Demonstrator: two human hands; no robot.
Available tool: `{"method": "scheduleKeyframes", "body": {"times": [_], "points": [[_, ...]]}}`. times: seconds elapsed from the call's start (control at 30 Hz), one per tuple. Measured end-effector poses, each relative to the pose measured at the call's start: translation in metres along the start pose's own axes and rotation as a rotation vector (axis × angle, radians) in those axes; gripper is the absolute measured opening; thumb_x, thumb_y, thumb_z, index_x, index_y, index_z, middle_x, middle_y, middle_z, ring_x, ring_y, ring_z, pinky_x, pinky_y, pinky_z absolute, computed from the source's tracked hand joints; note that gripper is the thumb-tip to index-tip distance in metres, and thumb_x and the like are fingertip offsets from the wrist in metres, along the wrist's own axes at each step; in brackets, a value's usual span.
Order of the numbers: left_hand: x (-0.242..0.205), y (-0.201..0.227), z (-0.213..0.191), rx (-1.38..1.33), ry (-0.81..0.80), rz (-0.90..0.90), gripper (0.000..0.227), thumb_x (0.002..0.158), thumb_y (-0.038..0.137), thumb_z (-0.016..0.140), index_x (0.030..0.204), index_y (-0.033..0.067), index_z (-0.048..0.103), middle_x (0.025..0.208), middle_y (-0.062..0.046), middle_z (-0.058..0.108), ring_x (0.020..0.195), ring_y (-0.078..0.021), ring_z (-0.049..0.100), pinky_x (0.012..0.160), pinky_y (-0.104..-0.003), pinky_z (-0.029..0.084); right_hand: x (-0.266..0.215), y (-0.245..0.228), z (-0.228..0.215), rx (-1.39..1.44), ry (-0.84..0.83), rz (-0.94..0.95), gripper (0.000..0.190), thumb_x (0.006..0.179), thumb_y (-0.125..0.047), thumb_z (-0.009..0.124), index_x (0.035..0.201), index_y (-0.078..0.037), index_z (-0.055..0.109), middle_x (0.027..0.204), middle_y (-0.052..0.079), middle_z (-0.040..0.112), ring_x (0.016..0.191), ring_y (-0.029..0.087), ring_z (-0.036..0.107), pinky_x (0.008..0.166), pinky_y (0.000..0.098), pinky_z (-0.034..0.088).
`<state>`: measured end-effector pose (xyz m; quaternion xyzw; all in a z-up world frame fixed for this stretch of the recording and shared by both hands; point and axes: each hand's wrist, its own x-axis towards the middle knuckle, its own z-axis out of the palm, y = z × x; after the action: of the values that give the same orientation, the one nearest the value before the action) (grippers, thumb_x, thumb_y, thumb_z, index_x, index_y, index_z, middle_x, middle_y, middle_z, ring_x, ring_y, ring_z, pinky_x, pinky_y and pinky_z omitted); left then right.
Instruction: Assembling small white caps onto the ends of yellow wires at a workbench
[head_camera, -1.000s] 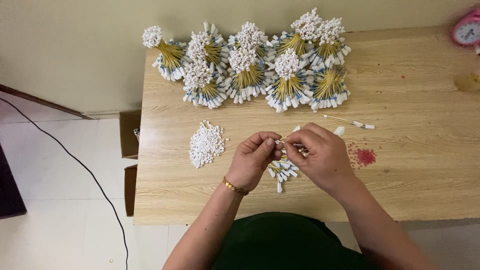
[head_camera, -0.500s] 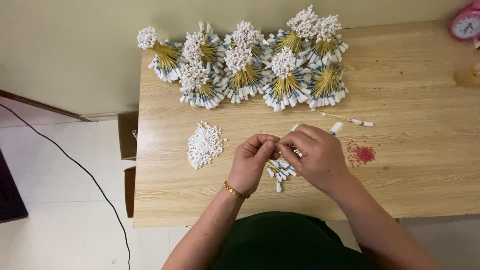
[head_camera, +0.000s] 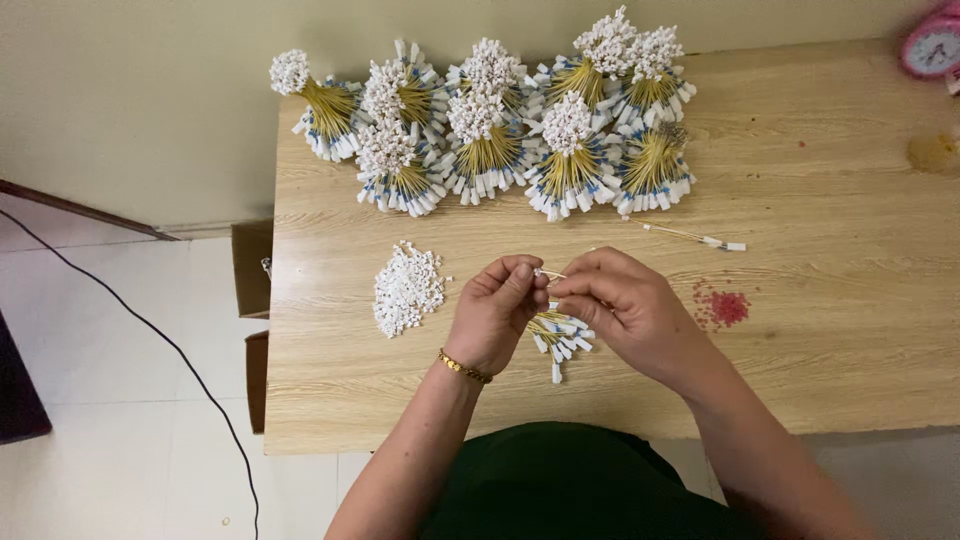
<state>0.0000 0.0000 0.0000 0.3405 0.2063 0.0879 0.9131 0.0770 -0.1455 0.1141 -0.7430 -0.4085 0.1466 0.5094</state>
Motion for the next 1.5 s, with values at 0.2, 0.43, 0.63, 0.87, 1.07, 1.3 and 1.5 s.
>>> {"method": "scheduleKeyframes", "body": {"times": [0.2, 0.43, 0.63, 0.87, 1.07, 1.3, 1.5], "points": [[-0.003, 0.004, -0.001, 0.013, 0.0, -0.02, 0.019, 0.096, 0.017, 0.061, 0.106, 0.0022, 0.063, 0.084, -0.008, 0.068, 0.072, -0.0127, 0.068, 0.07, -0.024, 0.059, 0.002, -0.004, 0.001, 0.005, -0.012, 0.053, 0.01, 0.087, -0.01, 0.068, 0.095, -0.008, 0.074, 0.103, 0.016, 0.064, 0.083, 0.027, 0.066, 0.073, 0.0373, 0.054], [-0.008, 0.001, 0.007, 0.001, -0.002, -0.003, 0.018, 0.095, 0.014, 0.062, 0.106, 0.0001, 0.063, 0.083, -0.01, 0.068, 0.073, -0.0153, 0.07, 0.071, -0.026, 0.06, 0.0, 0.004, 0.009, -0.094, 0.16, 0.061, 0.004, 0.081, -0.004, 0.073, 0.083, -0.006, 0.07, 0.101, 0.013, 0.065, 0.084, 0.025, 0.069, 0.073, 0.0305, 0.057], [-0.009, 0.001, 0.007, 0.043, 0.001, -0.002, 0.016, 0.095, 0.014, 0.061, 0.104, 0.0012, 0.064, 0.083, -0.009, 0.068, 0.074, -0.0153, 0.071, 0.071, -0.025, 0.061, 0.002, 0.01, 0.011, -0.222, 0.194, -0.019, 0.007, 0.079, -0.005, 0.075, 0.078, -0.008, 0.069, 0.094, 0.011, 0.066, 0.083, 0.026, 0.069, 0.07, 0.0307, 0.057], [-0.01, -0.001, 0.008, 0.076, 0.002, 0.035, 0.016, 0.094, 0.013, 0.062, 0.104, 0.0004, 0.065, 0.083, -0.01, 0.068, 0.075, -0.015, 0.071, 0.072, -0.025, 0.061, 0.002, 0.006, 0.011, -0.311, 0.226, -0.067, 0.01, 0.079, -0.005, 0.074, 0.074, -0.011, 0.068, 0.089, 0.007, 0.067, 0.078, 0.024, 0.068, 0.069, 0.0299, 0.057], [-0.009, -0.003, 0.01, 0.225, 0.017, 0.12, 0.016, 0.094, 0.012, 0.063, 0.103, 0.0002, 0.067, 0.084, -0.009, 0.068, 0.078, -0.013, 0.069, 0.076, -0.025, 0.06, 0.005, 0.013, 0.011, -0.343, 0.227, -0.105, 0.011, 0.079, -0.007, 0.074, 0.073, -0.013, 0.067, 0.087, 0.004, 0.067, 0.078, 0.023, 0.067, 0.068, 0.031, 0.055], [0.004, -0.026, -0.01, 0.366, 0.077, 0.137, 0.014, 0.095, 0.009, 0.061, 0.104, 0.0017, 0.067, 0.087, -0.007, 0.068, 0.08, -0.0113, 0.065, 0.077, -0.025, 0.058, 0.004, 0.037, 0.019, -0.324, 0.162, -0.043, 0.007, 0.084, -0.012, 0.07, 0.078, -0.011, 0.068, 0.089, 0.004, 0.068, 0.082, 0.023, 0.068, 0.069, 0.0289, 0.055], [0.019, 0.006, -0.068, 0.85, 0.252, 0.163, 0.027, 0.094, 0.009, 0.062, 0.121, 0.0052, 0.064, 0.098, -0.013, 0.068, 0.084, -0.0173, 0.062, 0.08, -0.033, 0.055, -0.01, 0.154, 0.005, -0.607, -0.036, 0.282, 0.014, 0.086, -0.018, 0.067, 0.096, -0.008, 0.07, 0.096, 0.01, 0.062, 0.091, 0.034, 0.066, 0.077, 0.0452, 0.056]]}}
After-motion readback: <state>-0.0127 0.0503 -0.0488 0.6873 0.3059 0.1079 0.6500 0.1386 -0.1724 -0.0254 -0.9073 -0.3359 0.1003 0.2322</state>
